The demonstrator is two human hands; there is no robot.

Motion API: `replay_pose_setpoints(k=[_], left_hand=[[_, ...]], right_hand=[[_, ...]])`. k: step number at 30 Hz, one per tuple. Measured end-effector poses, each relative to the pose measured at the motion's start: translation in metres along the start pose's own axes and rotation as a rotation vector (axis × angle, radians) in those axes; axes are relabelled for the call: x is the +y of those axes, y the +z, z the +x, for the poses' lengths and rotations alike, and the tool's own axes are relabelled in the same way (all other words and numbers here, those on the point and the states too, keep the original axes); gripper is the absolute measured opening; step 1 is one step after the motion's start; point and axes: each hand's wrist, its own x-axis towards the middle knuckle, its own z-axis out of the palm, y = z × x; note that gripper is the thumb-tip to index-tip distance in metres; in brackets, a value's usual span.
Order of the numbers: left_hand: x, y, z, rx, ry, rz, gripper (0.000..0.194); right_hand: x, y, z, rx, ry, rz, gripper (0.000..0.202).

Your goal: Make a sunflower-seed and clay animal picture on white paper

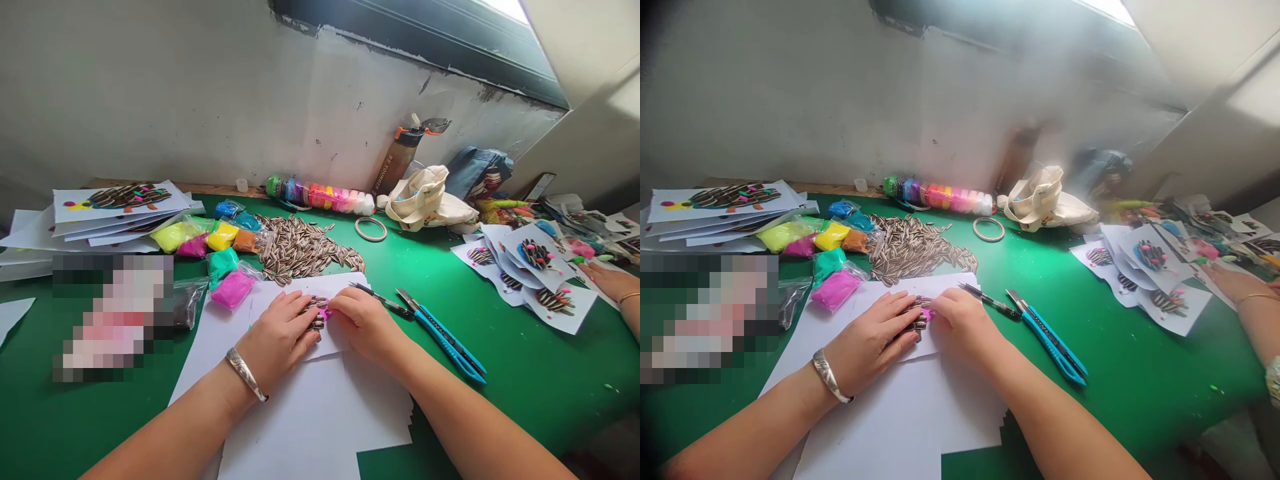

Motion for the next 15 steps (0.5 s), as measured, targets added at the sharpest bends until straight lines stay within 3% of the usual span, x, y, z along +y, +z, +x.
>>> replay_pose_setpoints(k=[15], left_hand=[[0.000, 0.000, 0.001, 0.006, 0.016, 0.005, 0.031]], right_hand=[[-0.001, 0.014, -0.002, 0.042, -0.057, -0.024, 0.021]])
